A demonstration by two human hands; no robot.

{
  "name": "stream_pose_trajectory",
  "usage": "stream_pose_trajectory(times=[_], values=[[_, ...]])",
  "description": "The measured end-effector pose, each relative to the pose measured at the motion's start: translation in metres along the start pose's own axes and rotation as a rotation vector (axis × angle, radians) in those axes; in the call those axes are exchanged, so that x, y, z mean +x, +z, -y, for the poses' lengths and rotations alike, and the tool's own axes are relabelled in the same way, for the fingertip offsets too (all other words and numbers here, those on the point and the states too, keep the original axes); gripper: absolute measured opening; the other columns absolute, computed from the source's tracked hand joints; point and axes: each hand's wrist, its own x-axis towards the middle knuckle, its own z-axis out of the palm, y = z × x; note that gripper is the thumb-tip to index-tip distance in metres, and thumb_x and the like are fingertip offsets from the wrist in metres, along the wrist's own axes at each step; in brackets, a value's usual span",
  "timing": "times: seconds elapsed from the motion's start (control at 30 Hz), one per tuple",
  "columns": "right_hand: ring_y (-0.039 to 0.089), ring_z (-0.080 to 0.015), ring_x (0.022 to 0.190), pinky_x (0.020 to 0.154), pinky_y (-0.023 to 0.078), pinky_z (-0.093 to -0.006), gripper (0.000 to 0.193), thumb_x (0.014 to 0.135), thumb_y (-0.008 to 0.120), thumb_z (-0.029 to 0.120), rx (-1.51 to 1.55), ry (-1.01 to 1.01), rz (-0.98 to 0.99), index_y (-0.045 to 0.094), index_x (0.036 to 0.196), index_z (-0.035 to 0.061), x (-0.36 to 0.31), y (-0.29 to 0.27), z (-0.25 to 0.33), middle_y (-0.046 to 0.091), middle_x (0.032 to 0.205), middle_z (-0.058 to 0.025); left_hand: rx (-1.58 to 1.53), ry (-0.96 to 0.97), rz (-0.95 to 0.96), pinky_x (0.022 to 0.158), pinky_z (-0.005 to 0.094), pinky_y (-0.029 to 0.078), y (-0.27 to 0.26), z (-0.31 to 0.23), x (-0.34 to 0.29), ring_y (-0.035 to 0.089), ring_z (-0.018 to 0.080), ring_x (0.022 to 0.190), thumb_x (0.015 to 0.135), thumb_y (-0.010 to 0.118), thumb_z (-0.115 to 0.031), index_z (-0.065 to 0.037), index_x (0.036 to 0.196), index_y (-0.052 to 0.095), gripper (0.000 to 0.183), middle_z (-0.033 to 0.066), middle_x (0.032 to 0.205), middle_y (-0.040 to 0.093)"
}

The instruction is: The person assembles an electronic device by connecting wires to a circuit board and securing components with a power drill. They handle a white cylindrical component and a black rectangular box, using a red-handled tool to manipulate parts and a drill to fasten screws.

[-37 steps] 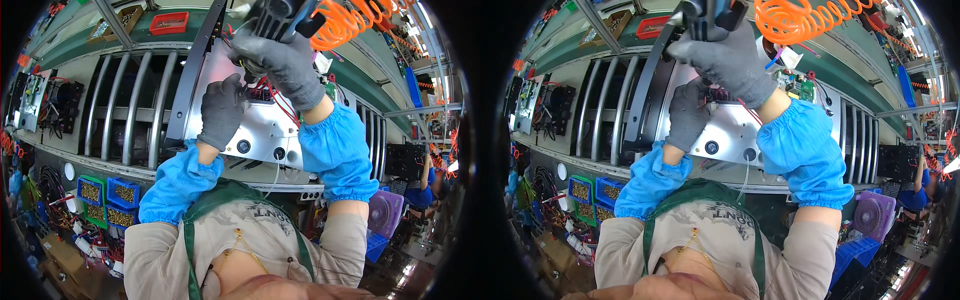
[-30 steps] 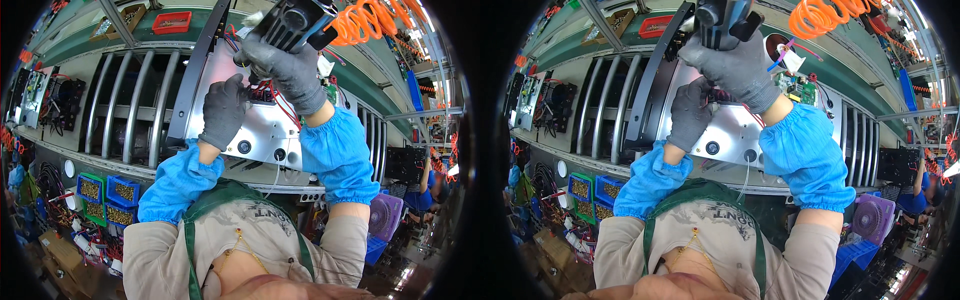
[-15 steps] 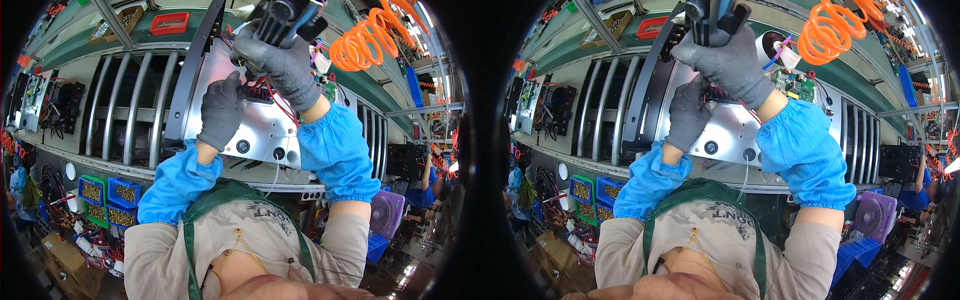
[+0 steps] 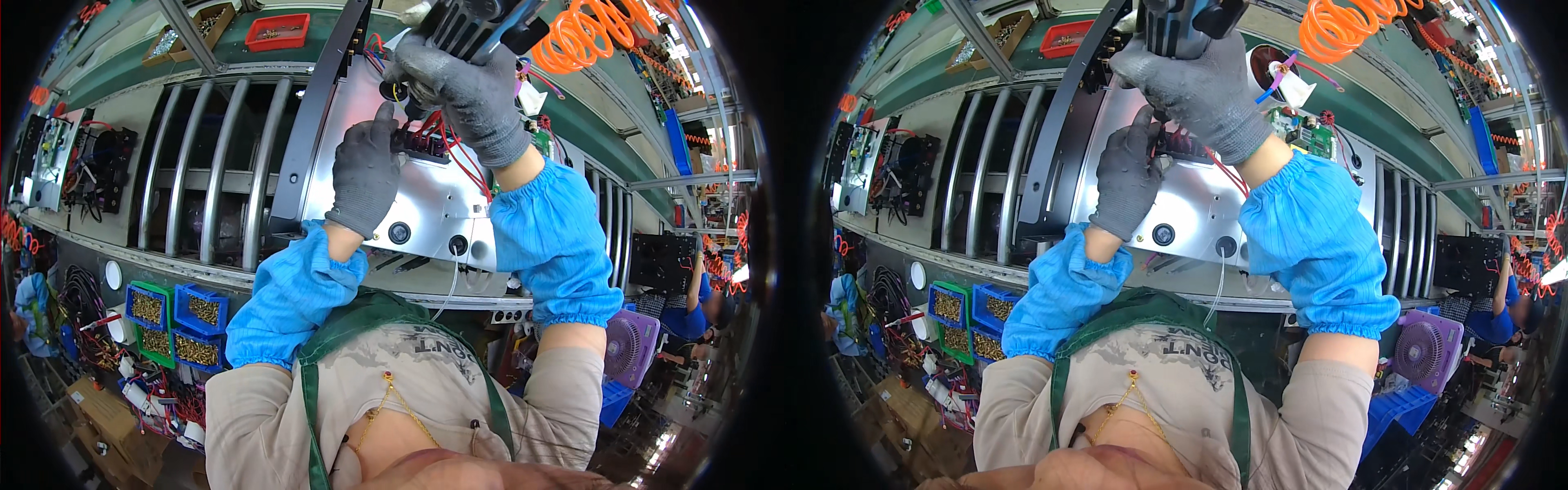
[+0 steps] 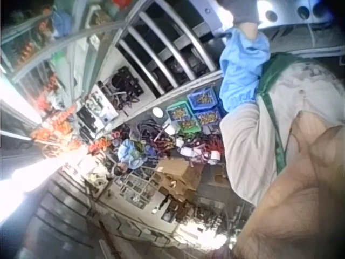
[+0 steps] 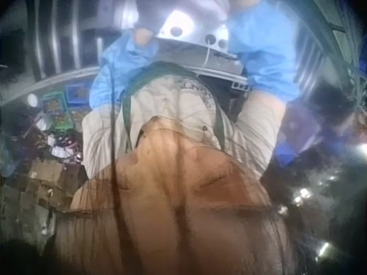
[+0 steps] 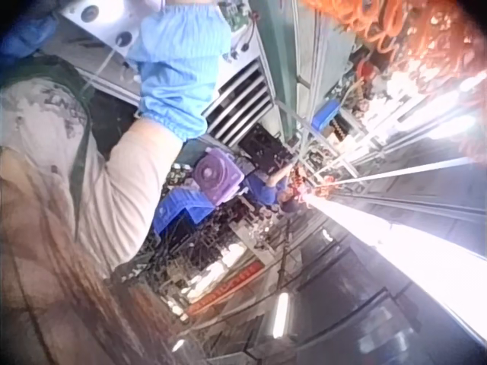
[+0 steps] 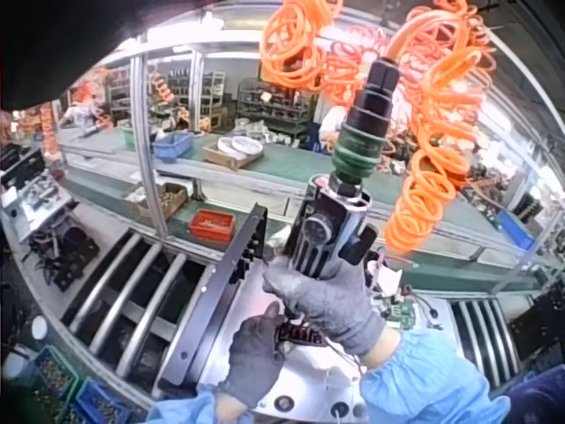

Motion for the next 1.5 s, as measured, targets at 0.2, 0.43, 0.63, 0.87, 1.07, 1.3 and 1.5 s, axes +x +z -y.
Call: stream_pose_trajectory(times=[0.2, 0.43, 0.63, 0.87, 1.07, 1.3, 1.5], values=[[0.063, -0.0149, 0.065, 0.061, 0.052, -0.0266, 0.022, 0.075, 0.071, 0.012, -0.028, -0.049, 0.011, 0.063, 0.088, -0.0044, 0.004, -0.003, -0.011, 0.066, 0.076, -0.0100, -0.031, -0.030, 0.032, 0.085, 0.0406, 0.046, -0.004, -0.003, 0.001, 0.054, 0.0302, 0.101, 0.072, 0.067, -0.003, -0.008, 0.138, 0.033, 0.074, 0.0141, 0.114, 0.055], [0.062, -0.0144, 0.059, 0.054, 0.050, -0.0270, 0.021, 0.078, 0.069, 0.013, -0.060, -0.011, -0.042, 0.063, 0.090, -0.0035, 0.005, -0.003, -0.014, 0.066, 0.075, -0.0124, -0.294, -0.077, -0.253, 0.090, 0.0367, 0.047, -0.008, 0.003, -0.004, 0.056, 0.0283, 0.103, 0.076, 0.055, -0.001, -0.001, 0.130, 0.040, 0.056, 0.0185, 0.121, 0.052], [0.060, -0.0130, 0.056, 0.051, 0.046, -0.0244, 0.027, 0.077, 0.070, 0.014, 0.084, -0.018, 0.021, 0.062, 0.097, -0.0025, 0.009, -0.007, -0.019, 0.066, 0.075, -0.0129, -0.341, -0.074, -0.254, 0.089, 0.0363, 0.047, -0.006, 0.007, -0.003, 0.055, 0.0287, 0.104, 0.081, 0.054, -0.004, 0.002, 0.125, 0.043, 0.047, 0.0173, 0.118, 0.051], [0.062, -0.0130, 0.061, 0.052, 0.047, -0.0240, 0.026, 0.078, 0.070, 0.015, 0.012, -0.011, -0.027, 0.063, 0.098, -0.0004, 0.006, -0.001, -0.020, 0.067, 0.076, -0.0124, -0.332, -0.074, -0.265, 0.087, 0.0394, 0.045, -0.003, 0.010, -0.001, 0.054, 0.0313, 0.101, 0.082, 0.054, -0.006, 0.001, 0.119, 0.048, 0.037, 0.0178, 0.108, 0.054], [0.059, -0.0116, 0.059, 0.050, 0.045, -0.0238, 0.023, 0.079, 0.069, 0.015, 0.020, 0.031, -0.013, 0.063, 0.095, -0.0009, 0.006, -0.004, -0.015, 0.066, 0.077, -0.0119, -0.333, -0.070, -0.275, 0.087, 0.0411, 0.043, -0.003, 0.009, -0.001, 0.054, 0.0323, 0.098, 0.083, 0.053, -0.006, 0.000, 0.117, 0.050, 0.034, 0.0174, 0.104, 0.055], [0.056, -0.0094, 0.056, 0.048, 0.042, -0.0230, 0.023, 0.080, 0.068, 0.015, 0.127, -0.042, 0.026, 0.061, 0.096, -0.0004, 0.008, -0.007, -0.021, 0.066, 0.076, -0.0122, -0.330, -0.061, -0.277, 0.087, 0.0412, 0.043, -0.003, 0.008, -0.001, 0.054, 0.0322, 0.099, 0.084, 0.053, -0.007, 0.000, 0.117, 0.050, 0.034, 0.0174, 0.104, 0.055], [0.056, -0.0094, 0.057, 0.049, 0.042, -0.0226, 0.024, 0.079, 0.068, 0.015, 0.027, -0.009, -0.017, 0.061, 0.094, -0.0016, 0.007, -0.001, -0.015, 0.066, 0.075, -0.0127, -0.325, -0.054, -0.278, 0.086, 0.0410, 0.043, -0.004, 0.007, -0.001, 0.054, 0.0320, 0.098, 0.084, 0.054, -0.009, -0.001, 0.116, 0.050, 0.033, 0.0171, 0.104, 0.055]])
